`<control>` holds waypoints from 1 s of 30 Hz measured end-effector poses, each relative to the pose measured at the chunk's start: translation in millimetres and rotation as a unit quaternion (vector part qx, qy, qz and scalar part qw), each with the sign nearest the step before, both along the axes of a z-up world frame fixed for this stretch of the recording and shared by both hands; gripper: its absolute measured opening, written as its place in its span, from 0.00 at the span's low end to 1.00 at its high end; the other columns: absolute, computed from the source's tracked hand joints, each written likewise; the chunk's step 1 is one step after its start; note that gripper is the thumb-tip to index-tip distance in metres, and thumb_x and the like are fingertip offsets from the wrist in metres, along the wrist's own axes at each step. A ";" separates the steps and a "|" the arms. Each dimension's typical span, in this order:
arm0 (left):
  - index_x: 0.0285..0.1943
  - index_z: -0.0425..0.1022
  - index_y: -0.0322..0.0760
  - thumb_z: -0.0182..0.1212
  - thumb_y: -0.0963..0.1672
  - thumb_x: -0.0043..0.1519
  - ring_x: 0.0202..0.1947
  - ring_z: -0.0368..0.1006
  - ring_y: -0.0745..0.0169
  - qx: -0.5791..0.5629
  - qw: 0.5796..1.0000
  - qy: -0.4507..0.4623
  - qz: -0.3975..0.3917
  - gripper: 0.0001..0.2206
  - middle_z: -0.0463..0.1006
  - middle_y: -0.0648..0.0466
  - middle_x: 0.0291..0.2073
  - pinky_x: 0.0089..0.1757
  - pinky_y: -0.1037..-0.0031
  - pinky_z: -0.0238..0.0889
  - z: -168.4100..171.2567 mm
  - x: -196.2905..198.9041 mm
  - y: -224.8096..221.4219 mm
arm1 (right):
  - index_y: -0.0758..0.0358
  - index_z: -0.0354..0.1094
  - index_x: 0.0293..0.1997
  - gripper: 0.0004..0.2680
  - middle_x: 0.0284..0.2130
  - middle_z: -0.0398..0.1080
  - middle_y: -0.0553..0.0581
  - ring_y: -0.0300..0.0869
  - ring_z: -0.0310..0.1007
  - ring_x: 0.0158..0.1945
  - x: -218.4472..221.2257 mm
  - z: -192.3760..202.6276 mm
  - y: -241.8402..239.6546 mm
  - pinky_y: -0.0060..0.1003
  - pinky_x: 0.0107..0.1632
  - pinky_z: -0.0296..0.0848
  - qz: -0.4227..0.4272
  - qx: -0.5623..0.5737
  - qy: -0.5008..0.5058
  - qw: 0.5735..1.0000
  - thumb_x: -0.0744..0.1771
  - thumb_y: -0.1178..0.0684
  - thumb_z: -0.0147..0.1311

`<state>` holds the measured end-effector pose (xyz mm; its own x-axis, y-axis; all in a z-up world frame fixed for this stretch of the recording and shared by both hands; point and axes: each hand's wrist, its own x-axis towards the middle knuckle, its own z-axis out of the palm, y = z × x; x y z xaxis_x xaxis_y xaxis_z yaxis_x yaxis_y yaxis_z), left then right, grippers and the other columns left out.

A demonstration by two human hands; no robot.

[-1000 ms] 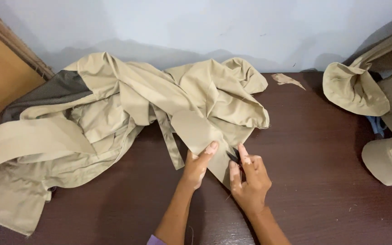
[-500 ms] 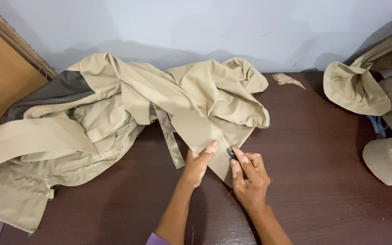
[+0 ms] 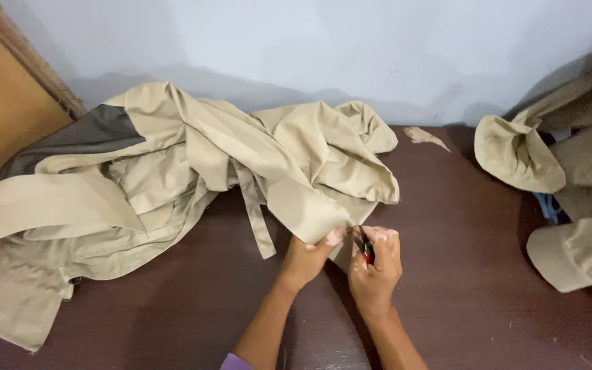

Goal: Trimming loose threads from a tan garment using small scissors on a work table.

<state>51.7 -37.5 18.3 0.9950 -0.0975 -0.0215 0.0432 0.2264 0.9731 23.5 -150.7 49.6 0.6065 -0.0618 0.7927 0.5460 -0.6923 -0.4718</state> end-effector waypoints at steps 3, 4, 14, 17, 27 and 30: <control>0.54 0.69 0.34 0.59 0.43 0.57 0.55 0.66 0.57 0.024 0.979 -0.191 0.062 0.17 0.72 0.48 0.52 0.55 0.69 0.59 -9.9 1.7 -4.3 | 0.72 0.63 0.37 0.11 0.31 0.63 0.60 0.47 0.61 0.37 7.3 13.8 10.0 0.37 0.43 0.66 -0.002 0.006 0.006 1.000 0.58 0.72 0.36; 0.56 0.68 0.33 0.57 0.43 0.58 0.58 0.63 0.56 0.041 0.972 -0.216 0.082 0.17 0.70 0.48 0.55 0.58 0.67 0.55 -9.1 1.3 -2.8 | 0.70 0.62 0.38 0.12 0.31 0.63 0.58 0.47 0.61 0.37 8.9 13.0 11.7 0.37 0.43 0.64 0.000 0.006 0.021 1.000 0.58 0.72 0.36; 0.51 0.73 0.35 0.60 0.48 0.51 0.51 0.67 0.67 -0.147 0.978 0.124 0.081 0.20 0.75 0.56 0.46 0.52 0.76 0.58 5.0 9.5 9.5 | 0.60 0.62 0.36 0.12 0.33 0.63 0.53 0.40 0.64 0.34 10.3 -8.7 14.1 0.30 0.32 0.65 0.073 -0.038 0.131 0.988 0.58 0.71 0.43; 0.55 0.70 0.37 0.59 0.50 0.50 0.50 0.69 0.57 -0.118 0.977 0.167 0.061 0.24 0.75 0.52 0.45 0.52 0.69 0.61 17.2 7.6 16.2 | 0.53 0.63 0.19 0.08 0.11 0.62 0.44 0.30 0.61 0.14 15.2 -48.8 5.3 0.23 0.18 0.67 0.182 -0.109 0.095 0.973 0.58 0.63 0.41; 0.59 0.67 0.36 0.59 0.46 0.53 0.56 0.65 0.63 -0.186 0.975 0.086 0.090 0.24 0.73 0.53 0.53 0.57 0.74 0.54 5.2 12.8 11.2 | 0.63 0.52 0.62 0.22 0.47 0.62 0.58 0.45 0.64 0.47 0.5 -18.3 12.6 0.41 0.46 0.65 -0.089 0.051 0.212 0.972 0.64 0.40 0.36; 0.62 0.63 0.40 0.59 0.52 0.49 0.59 0.62 0.61 -0.142 0.980 0.113 0.088 0.31 0.71 0.54 0.55 0.58 0.70 0.52 10.5 12.0 13.1 | 0.59 0.57 0.49 0.13 0.33 0.69 0.54 0.37 0.71 0.28 -3.8 -28.9 21.7 0.33 0.29 0.76 -0.086 0.049 0.248 0.964 0.66 0.44 0.36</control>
<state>63.7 -24.4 28.8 0.9701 0.0407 -0.2394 0.1860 0.5091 0.8404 19.7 -128.9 20.7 0.8830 -0.2549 0.3941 0.1180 -0.6921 -0.7121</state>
